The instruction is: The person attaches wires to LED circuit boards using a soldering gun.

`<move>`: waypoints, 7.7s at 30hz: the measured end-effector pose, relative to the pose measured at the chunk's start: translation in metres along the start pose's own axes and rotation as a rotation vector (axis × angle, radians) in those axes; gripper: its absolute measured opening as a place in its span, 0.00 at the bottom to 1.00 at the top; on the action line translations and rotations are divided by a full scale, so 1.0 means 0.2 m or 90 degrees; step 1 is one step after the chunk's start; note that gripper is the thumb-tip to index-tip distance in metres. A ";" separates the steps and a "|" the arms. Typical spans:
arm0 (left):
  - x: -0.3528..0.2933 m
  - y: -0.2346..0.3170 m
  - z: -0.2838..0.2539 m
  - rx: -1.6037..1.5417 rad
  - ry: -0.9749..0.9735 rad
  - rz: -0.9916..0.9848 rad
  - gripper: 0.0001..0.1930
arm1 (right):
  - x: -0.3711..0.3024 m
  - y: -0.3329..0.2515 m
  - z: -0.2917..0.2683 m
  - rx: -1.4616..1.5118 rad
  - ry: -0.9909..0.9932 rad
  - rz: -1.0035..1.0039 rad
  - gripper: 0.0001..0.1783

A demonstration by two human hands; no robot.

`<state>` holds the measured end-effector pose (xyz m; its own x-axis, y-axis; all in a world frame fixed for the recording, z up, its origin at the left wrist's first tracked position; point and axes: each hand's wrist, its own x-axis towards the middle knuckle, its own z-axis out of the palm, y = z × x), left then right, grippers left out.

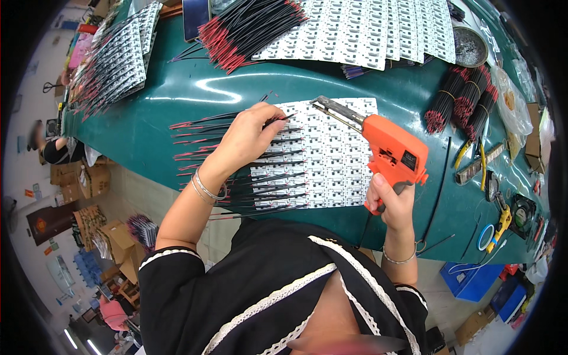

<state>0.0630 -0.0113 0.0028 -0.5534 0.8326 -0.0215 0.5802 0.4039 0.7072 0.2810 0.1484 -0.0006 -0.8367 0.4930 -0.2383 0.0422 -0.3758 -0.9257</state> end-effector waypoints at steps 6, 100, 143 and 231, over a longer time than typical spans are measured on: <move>0.06 0.07 -0.03 -0.004 0.035 -0.034 0.07 | 0.01 0.02 0.00 0.009 -0.012 0.011 0.16; 0.15 -0.04 0.00 0.135 -0.081 0.119 0.05 | -0.03 0.05 0.01 -0.027 0.017 0.065 0.11; -0.01 -0.09 0.03 0.140 0.071 0.127 0.07 | -0.14 -0.01 -0.07 0.144 0.090 -0.071 0.11; 0.21 -0.07 0.01 0.076 0.007 -0.055 0.11 | 0.09 0.06 0.00 0.042 0.006 0.063 0.08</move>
<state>0.0341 0.0189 -0.0094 -0.6107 0.7888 -0.0701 0.5968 0.5167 0.6139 0.2667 0.1513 -0.0163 -0.8253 0.4577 -0.3308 0.0885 -0.4737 -0.8762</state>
